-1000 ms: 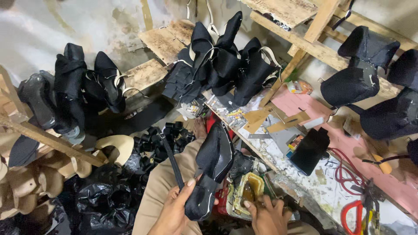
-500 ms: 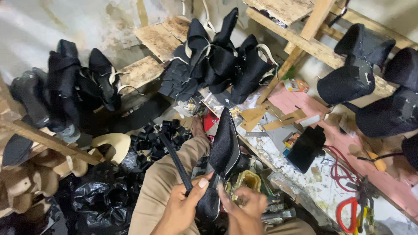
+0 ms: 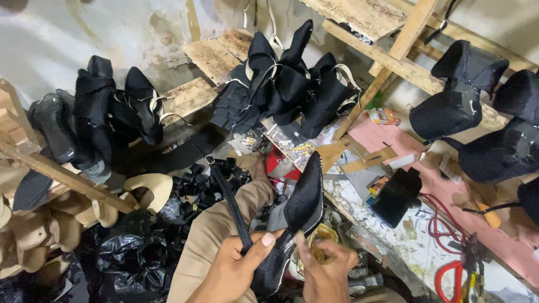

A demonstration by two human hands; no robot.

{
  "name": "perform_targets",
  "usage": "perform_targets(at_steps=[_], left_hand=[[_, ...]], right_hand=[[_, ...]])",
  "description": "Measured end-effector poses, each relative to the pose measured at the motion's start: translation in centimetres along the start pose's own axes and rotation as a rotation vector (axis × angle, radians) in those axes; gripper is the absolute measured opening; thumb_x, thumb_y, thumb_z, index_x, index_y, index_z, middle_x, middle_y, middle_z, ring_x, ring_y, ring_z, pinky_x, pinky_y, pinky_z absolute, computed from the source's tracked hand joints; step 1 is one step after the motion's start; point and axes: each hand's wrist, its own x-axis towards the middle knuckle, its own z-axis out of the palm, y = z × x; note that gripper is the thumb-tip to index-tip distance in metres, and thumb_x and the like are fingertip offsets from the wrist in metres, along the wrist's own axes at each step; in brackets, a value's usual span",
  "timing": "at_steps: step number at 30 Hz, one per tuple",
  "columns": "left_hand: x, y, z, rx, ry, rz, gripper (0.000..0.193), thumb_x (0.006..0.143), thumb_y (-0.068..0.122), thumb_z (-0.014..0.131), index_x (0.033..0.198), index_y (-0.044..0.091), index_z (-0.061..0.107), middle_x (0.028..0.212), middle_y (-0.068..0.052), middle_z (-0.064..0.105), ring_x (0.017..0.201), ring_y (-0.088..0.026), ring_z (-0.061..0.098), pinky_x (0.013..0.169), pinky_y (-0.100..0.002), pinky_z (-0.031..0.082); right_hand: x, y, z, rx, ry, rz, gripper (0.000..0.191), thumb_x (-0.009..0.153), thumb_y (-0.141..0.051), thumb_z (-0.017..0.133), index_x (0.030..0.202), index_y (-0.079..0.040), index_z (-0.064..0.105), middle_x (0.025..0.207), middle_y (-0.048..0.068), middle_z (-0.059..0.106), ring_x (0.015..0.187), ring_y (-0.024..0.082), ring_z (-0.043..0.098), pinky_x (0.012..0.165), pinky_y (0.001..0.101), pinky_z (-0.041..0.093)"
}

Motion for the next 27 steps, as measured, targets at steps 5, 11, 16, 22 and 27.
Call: perform_targets(at_steps=[5,11,16,22,27], left_hand=[[0.0,0.8,0.2,0.055,-0.018,-0.088,0.04,0.097,0.033,0.064,0.119,0.006,0.084,0.068,0.007,0.049,0.065,-0.006,0.041,0.059,-0.024,0.034],[0.2,1.9,0.0,-0.017,-0.034,-0.122,0.04,0.097,0.034,0.063,0.116,0.005,0.083,0.068,0.01,0.054,0.064,-0.003,0.044,0.058,-0.022,0.037],[0.8,1.9,-0.6,0.04,-0.04,-0.173,0.04,0.099,0.034,0.067,0.112,0.001,0.086,0.074,0.003,0.059,0.067,-0.006,0.048,0.06,-0.024,0.038],[2.2,3.4,-2.4,-0.067,-0.182,-0.279,0.038,0.09,0.036,0.07,0.1,0.001,0.082,0.08,-0.003,0.075,0.068,-0.009,0.066,0.063,-0.025,0.053],[3.0,5.5,-4.1,-0.121,-0.435,-0.318,0.048,0.093,0.034,0.07,0.127,0.001,0.072,0.101,-0.008,0.08,0.081,-0.014,0.072,0.073,-0.026,0.056]], right_hand=[[0.4,0.1,-0.8,0.037,-0.016,-0.143,0.05,0.08,-0.013,0.071,0.123,-0.037,0.071,0.102,0.003,0.052,0.101,0.025,0.042,0.089,0.0432,0.03],[1.6,-0.7,-1.5,0.083,0.041,-0.118,0.04,0.083,-0.019,0.071,0.117,-0.041,0.073,0.095,-0.003,0.052,0.099,0.023,0.043,0.092,0.0427,0.032],[2.9,-1.7,-2.3,0.043,-0.112,-0.097,0.04,0.077,-0.018,0.076,0.111,-0.039,0.082,0.086,-0.006,0.054,0.089,0.018,0.047,0.087,0.0427,0.034],[4.8,-1.0,-4.0,0.097,0.059,-0.384,0.069,0.078,-0.06,0.083,0.139,-0.053,0.051,0.126,0.001,0.047,0.116,0.032,0.049,0.103,0.0522,0.036],[5.3,1.5,-4.1,0.202,-0.071,-0.382,0.095,0.075,-0.053,0.091,0.152,-0.051,0.034,0.155,0.008,0.035,0.14,0.043,0.046,0.117,0.0588,0.036]])
